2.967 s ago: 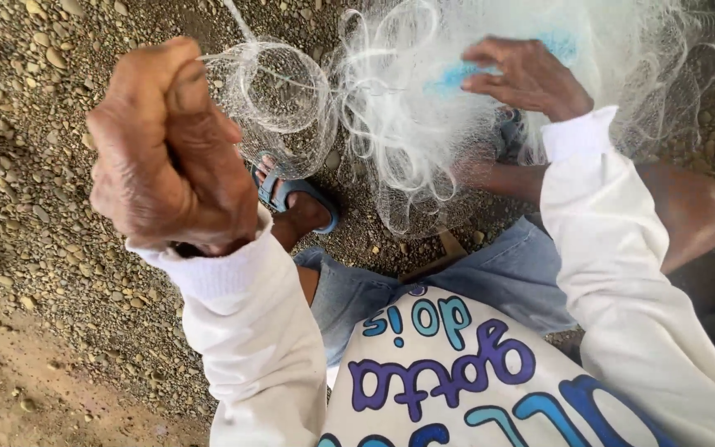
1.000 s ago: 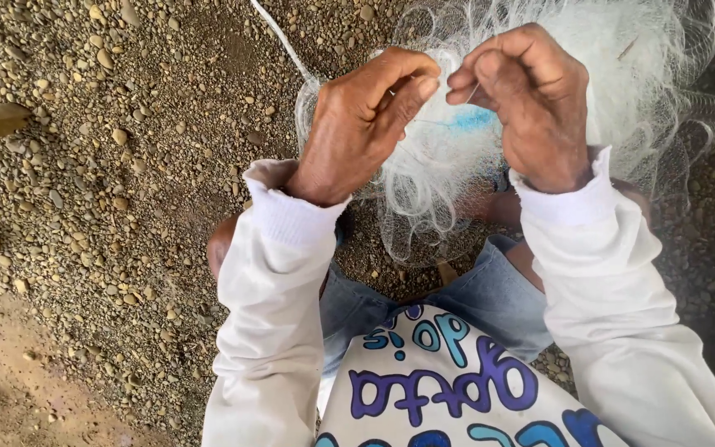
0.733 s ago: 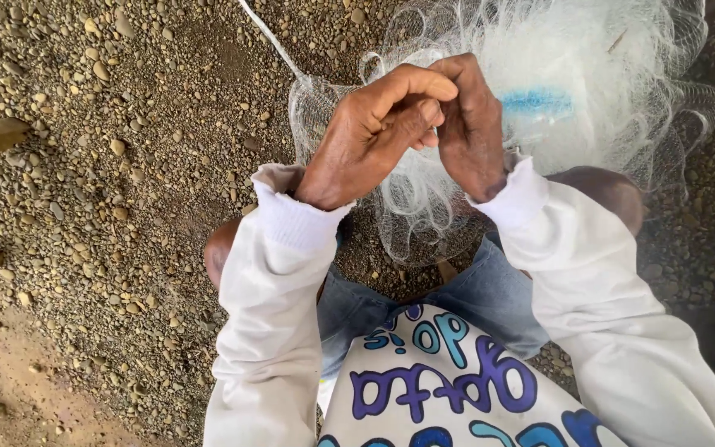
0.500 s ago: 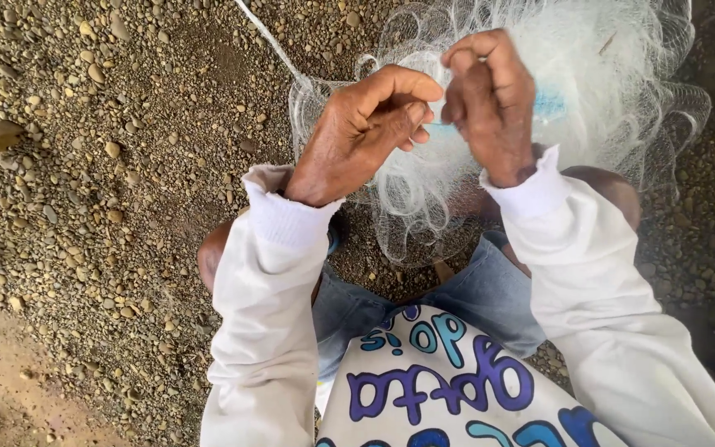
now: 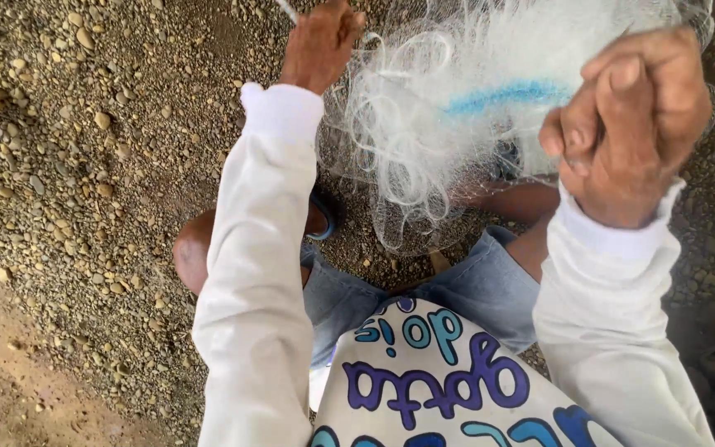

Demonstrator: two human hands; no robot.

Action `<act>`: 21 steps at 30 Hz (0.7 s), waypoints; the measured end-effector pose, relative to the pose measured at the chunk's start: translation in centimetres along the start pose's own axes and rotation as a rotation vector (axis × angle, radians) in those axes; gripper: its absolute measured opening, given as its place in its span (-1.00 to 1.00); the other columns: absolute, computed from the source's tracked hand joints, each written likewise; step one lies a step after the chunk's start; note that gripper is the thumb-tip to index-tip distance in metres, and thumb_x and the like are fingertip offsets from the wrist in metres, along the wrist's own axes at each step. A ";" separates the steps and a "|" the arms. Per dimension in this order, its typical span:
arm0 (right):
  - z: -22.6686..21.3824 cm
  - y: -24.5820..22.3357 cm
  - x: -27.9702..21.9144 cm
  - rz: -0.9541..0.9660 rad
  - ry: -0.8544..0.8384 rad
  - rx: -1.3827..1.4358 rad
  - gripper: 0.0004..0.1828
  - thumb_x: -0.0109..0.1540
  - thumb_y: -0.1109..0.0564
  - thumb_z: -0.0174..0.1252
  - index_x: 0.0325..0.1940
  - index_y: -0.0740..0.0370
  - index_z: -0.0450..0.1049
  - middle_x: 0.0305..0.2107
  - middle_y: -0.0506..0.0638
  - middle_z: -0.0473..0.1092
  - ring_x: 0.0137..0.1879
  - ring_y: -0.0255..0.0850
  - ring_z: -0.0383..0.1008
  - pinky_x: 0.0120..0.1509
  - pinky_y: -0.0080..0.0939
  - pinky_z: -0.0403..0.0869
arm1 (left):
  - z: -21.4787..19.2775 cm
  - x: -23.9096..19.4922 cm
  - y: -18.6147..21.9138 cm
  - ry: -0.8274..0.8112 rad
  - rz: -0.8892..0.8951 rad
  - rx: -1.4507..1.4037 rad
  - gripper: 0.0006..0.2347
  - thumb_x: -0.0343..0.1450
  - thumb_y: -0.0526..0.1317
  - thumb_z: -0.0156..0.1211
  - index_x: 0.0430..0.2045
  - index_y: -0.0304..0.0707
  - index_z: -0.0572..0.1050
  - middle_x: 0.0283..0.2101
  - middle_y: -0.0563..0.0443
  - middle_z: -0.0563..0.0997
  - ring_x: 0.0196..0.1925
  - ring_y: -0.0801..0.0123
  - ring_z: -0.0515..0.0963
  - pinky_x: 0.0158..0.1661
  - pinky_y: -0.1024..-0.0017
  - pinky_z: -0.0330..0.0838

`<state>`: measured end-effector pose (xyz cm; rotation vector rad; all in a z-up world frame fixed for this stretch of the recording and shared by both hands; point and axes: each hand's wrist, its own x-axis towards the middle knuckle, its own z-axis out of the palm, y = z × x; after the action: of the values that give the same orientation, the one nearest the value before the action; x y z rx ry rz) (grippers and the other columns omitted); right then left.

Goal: Inspecting and repairing a fine-mesh fishing net by hand.

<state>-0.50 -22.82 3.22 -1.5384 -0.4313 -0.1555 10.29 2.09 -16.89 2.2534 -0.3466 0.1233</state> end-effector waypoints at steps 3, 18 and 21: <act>-0.8 0.3 -1.7 -0.037 -0.135 0.112 -0.79 0.36 0.05 -0.21 -0.19 0.26 0.14 -0.78 -0.10 0.08 -0.72 -0.50 0.18 -0.48 -0.53 0.51 | 2.8 0.8 -3.4 -0.128 -0.186 0.105 -0.75 0.43 -0.14 -0.05 -0.68 -0.20 0.29 -0.69 0.07 0.38 -0.69 0.45 0.42 -0.61 0.45 0.44; 1.3 0.8 -6.5 0.576 -0.430 0.921 -0.84 0.29 0.24 -0.21 -0.21 0.43 0.24 -0.68 -0.06 0.11 -0.71 -0.39 0.02 -0.67 -0.41 0.34 | 11.3 -1.2 -8.0 -0.737 -0.580 0.534 -0.56 0.31 0.15 -0.07 -0.23 -0.27 0.34 -0.13 -0.11 0.40 -0.06 0.06 0.36 -0.23 0.11 0.31; 1.1 0.8 -5.8 0.592 -0.439 0.945 -0.83 0.29 0.24 -0.21 -0.22 0.43 0.25 -0.71 -0.05 0.11 -0.74 -0.39 0.00 -0.69 -0.39 0.33 | 9.2 -1.4 -5.7 -0.945 -0.631 0.538 -0.55 0.32 0.12 -0.03 -0.16 -0.31 0.36 -0.06 -0.15 0.40 -0.06 0.11 0.40 -0.18 0.14 0.35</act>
<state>-5.70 -22.67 0.35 -0.6890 -0.2988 0.7648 10.38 -1.15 -27.36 2.6966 -0.0558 -1.3437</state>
